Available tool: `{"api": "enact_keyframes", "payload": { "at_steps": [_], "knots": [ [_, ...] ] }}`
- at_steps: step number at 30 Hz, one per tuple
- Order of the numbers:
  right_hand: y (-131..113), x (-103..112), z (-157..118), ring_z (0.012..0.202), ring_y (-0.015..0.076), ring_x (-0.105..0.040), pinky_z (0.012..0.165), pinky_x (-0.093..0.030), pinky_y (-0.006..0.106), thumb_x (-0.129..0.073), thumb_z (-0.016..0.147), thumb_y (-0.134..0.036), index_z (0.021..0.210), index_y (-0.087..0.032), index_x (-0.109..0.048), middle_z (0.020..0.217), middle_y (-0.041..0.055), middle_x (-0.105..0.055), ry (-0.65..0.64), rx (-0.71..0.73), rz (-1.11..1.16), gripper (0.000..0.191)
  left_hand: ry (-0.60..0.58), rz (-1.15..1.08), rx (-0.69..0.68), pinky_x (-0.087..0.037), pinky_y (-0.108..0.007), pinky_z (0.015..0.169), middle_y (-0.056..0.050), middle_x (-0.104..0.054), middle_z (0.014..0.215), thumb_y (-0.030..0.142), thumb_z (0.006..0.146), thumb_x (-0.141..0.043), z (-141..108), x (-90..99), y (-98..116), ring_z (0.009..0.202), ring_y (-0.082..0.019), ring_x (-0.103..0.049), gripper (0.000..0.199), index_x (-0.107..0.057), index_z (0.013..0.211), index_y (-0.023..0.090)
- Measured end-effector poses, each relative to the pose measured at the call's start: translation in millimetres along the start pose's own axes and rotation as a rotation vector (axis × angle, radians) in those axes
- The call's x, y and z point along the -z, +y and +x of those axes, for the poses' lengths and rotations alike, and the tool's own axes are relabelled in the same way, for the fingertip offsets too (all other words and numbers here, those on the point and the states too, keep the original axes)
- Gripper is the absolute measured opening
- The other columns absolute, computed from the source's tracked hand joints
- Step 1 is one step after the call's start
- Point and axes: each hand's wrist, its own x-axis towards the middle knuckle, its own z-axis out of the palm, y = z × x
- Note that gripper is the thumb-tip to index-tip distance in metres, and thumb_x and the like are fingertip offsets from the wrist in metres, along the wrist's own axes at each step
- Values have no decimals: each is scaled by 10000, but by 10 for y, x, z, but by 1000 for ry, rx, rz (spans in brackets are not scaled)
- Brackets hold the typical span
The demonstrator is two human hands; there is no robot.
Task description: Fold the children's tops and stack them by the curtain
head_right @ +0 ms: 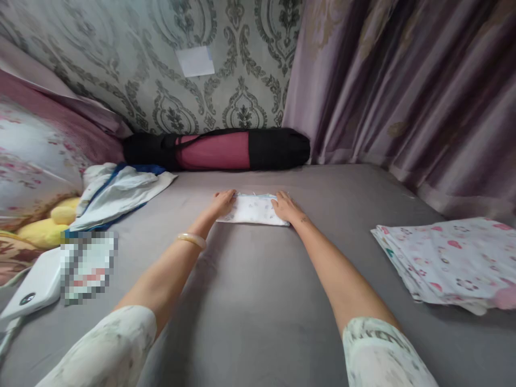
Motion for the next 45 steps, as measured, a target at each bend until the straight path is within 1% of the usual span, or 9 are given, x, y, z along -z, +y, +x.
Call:
{"api": "enact_keyframes", "payload": {
  "at_steps": [6,11,18,23,28,33,37,41,45],
  "knots": [
    [37,105,151,1197,254,-527,1022,-360,323,-435,979,-288,1158,-119,-648,1251,169,-595,-58,-9,-33,326,-187,38,89,-362,-471,1039,-123,-614,1296,259,880,-519,217,297,-46,1228,-305,-533,320,-649,1169,217],
    [27,225,268,1146,250,-574,940,-410,283,-585,899,-244,1130,-128,-673,1220,165,-629,-103,-86,52,273,-236,-42,111,-443,-405,942,-91,-712,1064,224,811,-580,285,382,-26,1025,-270,-635,295,-687,1086,200],
    [57,303,248,925,191,-642,727,-452,234,-629,836,-236,1019,-179,-669,1062,84,-700,-98,-126,176,196,-174,-138,68,-479,-276,765,-39,-704,919,222,768,-590,269,379,-109,851,-186,-632,247,-675,996,183],
    [101,476,163,871,174,-628,735,-457,237,-643,792,-198,886,-184,-653,967,53,-704,-23,-36,306,96,-60,-331,-63,-451,-244,703,-33,-679,871,243,721,-616,183,531,-218,791,-156,-597,243,-669,938,148],
    [93,766,14,834,167,-615,749,-464,259,-632,760,-181,842,-175,-645,902,38,-691,26,112,453,83,-53,-502,-176,-426,-244,658,-27,-664,823,256,720,-590,-31,838,-175,742,-149,-577,322,-677,1000,123],
    [18,993,-234,782,167,-595,700,-444,265,-618,748,-227,900,-164,-648,878,37,-680,119,182,470,167,17,-485,-255,-393,-240,612,-12,-618,733,335,777,-554,-299,1042,-88,674,-131,-520,298,-691,911,106],
    [-60,1004,-532,762,172,-578,695,-412,269,-576,741,-190,906,-183,-637,850,30,-671,215,210,317,176,127,-425,-322,-391,-228,599,-16,-622,736,345,807,-539,-555,1014,-48,661,-124,-499,299,-685,933,116],
    [-97,887,-868,755,170,-568,704,-405,267,-523,762,-156,894,-202,-595,849,25,-655,207,298,281,158,139,-339,-362,-424,-231,624,-22,-658,768,319,847,-489,-905,886,-7,645,-126,-515,309,-679,1020,147],
    [-118,756,-1151,835,191,-563,769,-415,286,-472,782,-108,895,-211,-560,895,47,-628,205,389,220,176,145,-244,-391,-468,-326,877,-36,-707,862,248,869,-446,-1246,734,12,727,-147,-593,304,-673,1059,179]
  ]
}}
